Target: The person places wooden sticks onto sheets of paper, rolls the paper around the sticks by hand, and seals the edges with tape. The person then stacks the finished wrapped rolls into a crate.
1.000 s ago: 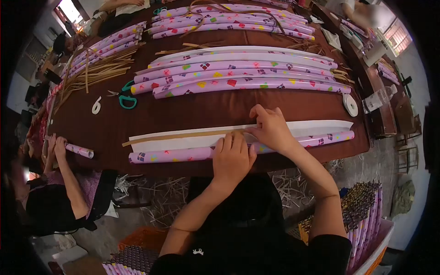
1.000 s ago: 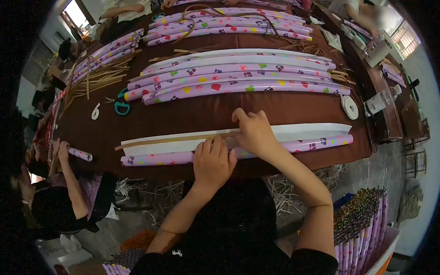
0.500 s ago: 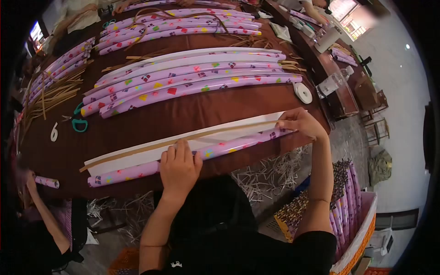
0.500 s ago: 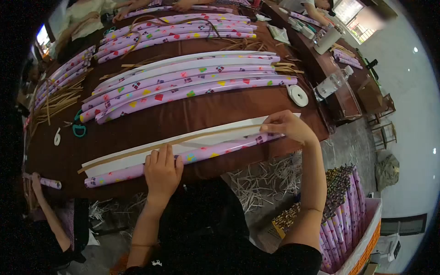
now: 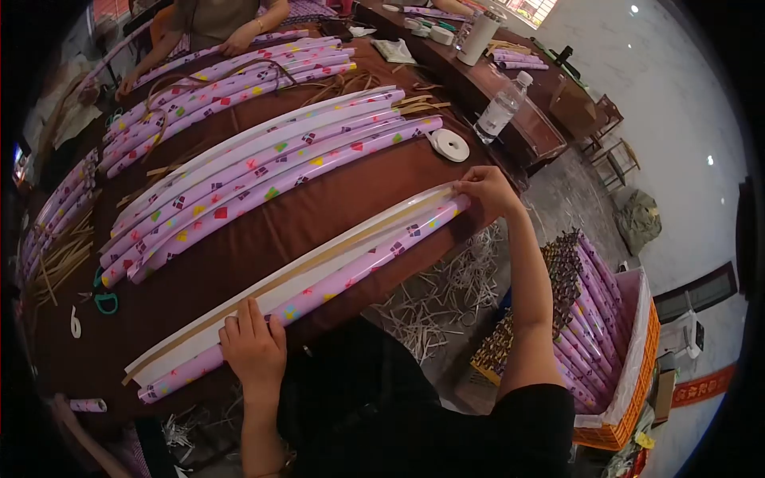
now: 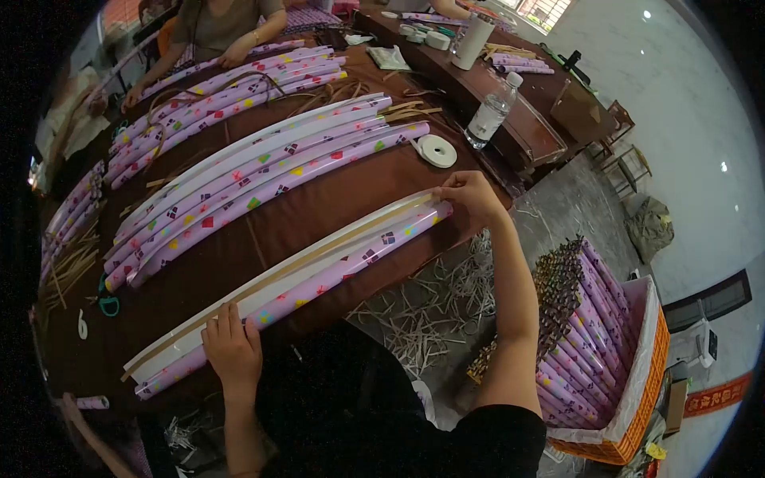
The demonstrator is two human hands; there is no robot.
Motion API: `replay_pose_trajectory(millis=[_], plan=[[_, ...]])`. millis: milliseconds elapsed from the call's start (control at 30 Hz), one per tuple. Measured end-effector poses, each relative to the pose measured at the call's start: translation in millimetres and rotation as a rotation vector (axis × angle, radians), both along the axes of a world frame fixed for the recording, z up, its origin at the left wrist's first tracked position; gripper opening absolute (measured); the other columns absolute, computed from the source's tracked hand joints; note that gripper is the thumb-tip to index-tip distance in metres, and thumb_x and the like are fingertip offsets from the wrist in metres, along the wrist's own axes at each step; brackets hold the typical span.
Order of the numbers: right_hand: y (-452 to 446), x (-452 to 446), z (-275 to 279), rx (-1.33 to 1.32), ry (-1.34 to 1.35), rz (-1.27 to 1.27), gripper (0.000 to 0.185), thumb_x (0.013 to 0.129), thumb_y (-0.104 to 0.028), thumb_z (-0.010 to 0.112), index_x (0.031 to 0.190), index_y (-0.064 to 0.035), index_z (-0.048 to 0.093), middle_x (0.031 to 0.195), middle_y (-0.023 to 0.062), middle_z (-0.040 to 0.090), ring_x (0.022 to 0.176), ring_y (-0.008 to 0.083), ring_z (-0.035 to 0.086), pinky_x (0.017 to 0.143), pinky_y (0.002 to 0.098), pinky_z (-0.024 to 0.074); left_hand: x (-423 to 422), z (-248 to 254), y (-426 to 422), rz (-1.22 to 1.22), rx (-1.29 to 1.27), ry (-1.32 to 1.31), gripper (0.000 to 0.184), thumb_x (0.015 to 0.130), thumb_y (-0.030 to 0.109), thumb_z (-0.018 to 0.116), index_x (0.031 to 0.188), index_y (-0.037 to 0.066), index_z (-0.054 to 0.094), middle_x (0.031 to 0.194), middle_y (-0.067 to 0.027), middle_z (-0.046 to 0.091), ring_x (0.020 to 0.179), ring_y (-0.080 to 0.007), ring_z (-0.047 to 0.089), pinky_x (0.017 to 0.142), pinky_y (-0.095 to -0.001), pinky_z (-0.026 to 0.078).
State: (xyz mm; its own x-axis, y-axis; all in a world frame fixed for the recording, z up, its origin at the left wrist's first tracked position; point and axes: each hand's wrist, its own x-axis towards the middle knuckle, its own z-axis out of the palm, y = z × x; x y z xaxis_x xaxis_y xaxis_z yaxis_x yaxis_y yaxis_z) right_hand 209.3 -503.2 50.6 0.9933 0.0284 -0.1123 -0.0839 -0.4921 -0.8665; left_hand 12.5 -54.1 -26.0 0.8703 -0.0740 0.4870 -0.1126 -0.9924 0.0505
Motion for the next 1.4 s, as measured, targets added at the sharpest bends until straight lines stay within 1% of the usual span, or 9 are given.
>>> replay_pose_trajectory(millis=[233, 367, 967, 1033, 1133, 1167, 1233, 1333, 1400], plan=[[-4, 18, -32, -0.073, -0.088, 0.009, 0.016, 0.082, -0.012, 0.078, 0.077, -0.0001, 0.07, 0.067, 0.0023, 0.066, 0.057, 0.0086, 0.058, 0.048, 0.0252, 0.0459, 0, 0, -1, 0.004, 0.004, 0.0, 0.038, 0.093, 0.025, 0.056, 0.116, -0.005, 0.062, 0.119, -0.0141, 0.062, 0.089, -0.0305, 0.054, 0.078, -0.0417, 0.043], [-3, 23, -37, -0.136, -0.076, -0.022, 0.018, 0.08, -0.015, 0.079, 0.076, -0.0004, 0.07, 0.066, 0.0025, 0.065, 0.055, 0.0089, 0.058, 0.047, 0.0272, 0.0465, 0, 0, -1, 0.01, -0.003, 0.014, 0.038, 0.093, 0.025, 0.055, 0.116, -0.004, 0.062, 0.12, -0.0139, 0.062, 0.09, -0.0306, 0.054, 0.079, -0.0415, 0.043], [5, 32, -42, -0.538, -0.248, 0.064, 0.021, 0.072, -0.016, 0.081, 0.073, 0.0002, 0.067, 0.067, 0.0079, 0.065, 0.063, 0.0136, 0.06, 0.059, 0.0297, 0.0481, -1, 1, -2, 0.013, -0.018, 0.019, 0.04, 0.093, 0.025, 0.055, 0.117, -0.006, 0.061, 0.121, -0.0139, 0.061, 0.089, -0.0306, 0.054, 0.079, -0.0411, 0.043], [8, 33, -38, -0.569, -0.131, -0.007, 0.026, 0.065, -0.026, 0.082, 0.074, -0.0051, 0.07, 0.078, 0.0095, 0.071, 0.073, 0.0272, 0.069, 0.068, 0.0377, 0.0541, -1, 2, -2, 0.011, 0.006, -0.001, 0.04, 0.093, 0.026, 0.055, 0.117, -0.006, 0.061, 0.121, -0.0134, 0.061, 0.089, -0.0302, 0.054, 0.078, -0.0411, 0.043], [11, 27, -29, -0.778, -0.154, -0.083, 0.03, 0.065, -0.024, 0.083, 0.084, -0.0059, 0.069, 0.089, 0.0112, 0.07, 0.081, 0.0284, 0.068, 0.072, 0.0374, 0.0542, -1, 0, -2, 0.017, 0.011, -0.006, 0.041, 0.094, 0.027, 0.054, 0.118, -0.005, 0.061, 0.122, -0.0129, 0.061, 0.089, -0.0298, 0.054, 0.078, -0.0409, 0.043], [8, 29, -33, -0.781, -0.155, -0.084, 0.03, 0.065, -0.024, 0.083, 0.084, -0.0059, 0.069, 0.089, 0.0112, 0.07, 0.081, 0.0284, 0.068, 0.072, 0.0374, 0.0542, -1, 0, -2, 0.017, 0.009, -0.008, 0.041, 0.094, 0.027, 0.054, 0.118, -0.005, 0.061, 0.122, -0.0129, 0.061, 0.089, -0.0298, 0.054, 0.078, -0.0409, 0.043], [-10, 36, -52, -0.327, -0.082, -0.133, 0.041, 0.066, -0.022, 0.084, 0.097, -0.0056, 0.064, 0.096, 0.0132, 0.067, 0.086, 0.0305, 0.066, 0.076, 0.0391, 0.053, -1, 0, -3, 0.029, 0.005, -0.003, 0.042, 0.094, 0.028, 0.054, 0.119, -0.005, 0.06, 0.123, -0.0128, 0.06, 0.089, -0.0295, 0.053, 0.079, -0.0407, 0.042], [-16, 34, -58, -0.283, -0.194, -0.203, 0.04, 0.07, -0.013, 0.079, 0.104, -0.0031, 0.06, 0.096, 0.0149, 0.066, 0.089, 0.0329, 0.064, 0.079, 0.0414, 0.0512, -2, 1, -3, 0.031, 0.017, 0.016, 0.042, 0.094, 0.029, 0.054, 0.119, -0.005, 0.06, 0.123, -0.0128, 0.06, 0.088, -0.0297, 0.053, 0.079, -0.0405, 0.042], [13, 19, -57, -0.478, -0.514, -0.434, 0.028, 0.074, -0.005, 0.071, 0.1, -0.0026, 0.06, 0.097, 0.0152, 0.065, 0.094, 0.0335, 0.062, 0.082, 0.043, 0.0491, -2, 2, -2, 0.03, 0.007, 0.02, 0.042, 0.093, 0.029, 0.054, 0.118, -0.005, 0.06, 0.123, -0.013, 0.06, 0.088, -0.0299, 0.052, 0.079, -0.0405, 0.042]])
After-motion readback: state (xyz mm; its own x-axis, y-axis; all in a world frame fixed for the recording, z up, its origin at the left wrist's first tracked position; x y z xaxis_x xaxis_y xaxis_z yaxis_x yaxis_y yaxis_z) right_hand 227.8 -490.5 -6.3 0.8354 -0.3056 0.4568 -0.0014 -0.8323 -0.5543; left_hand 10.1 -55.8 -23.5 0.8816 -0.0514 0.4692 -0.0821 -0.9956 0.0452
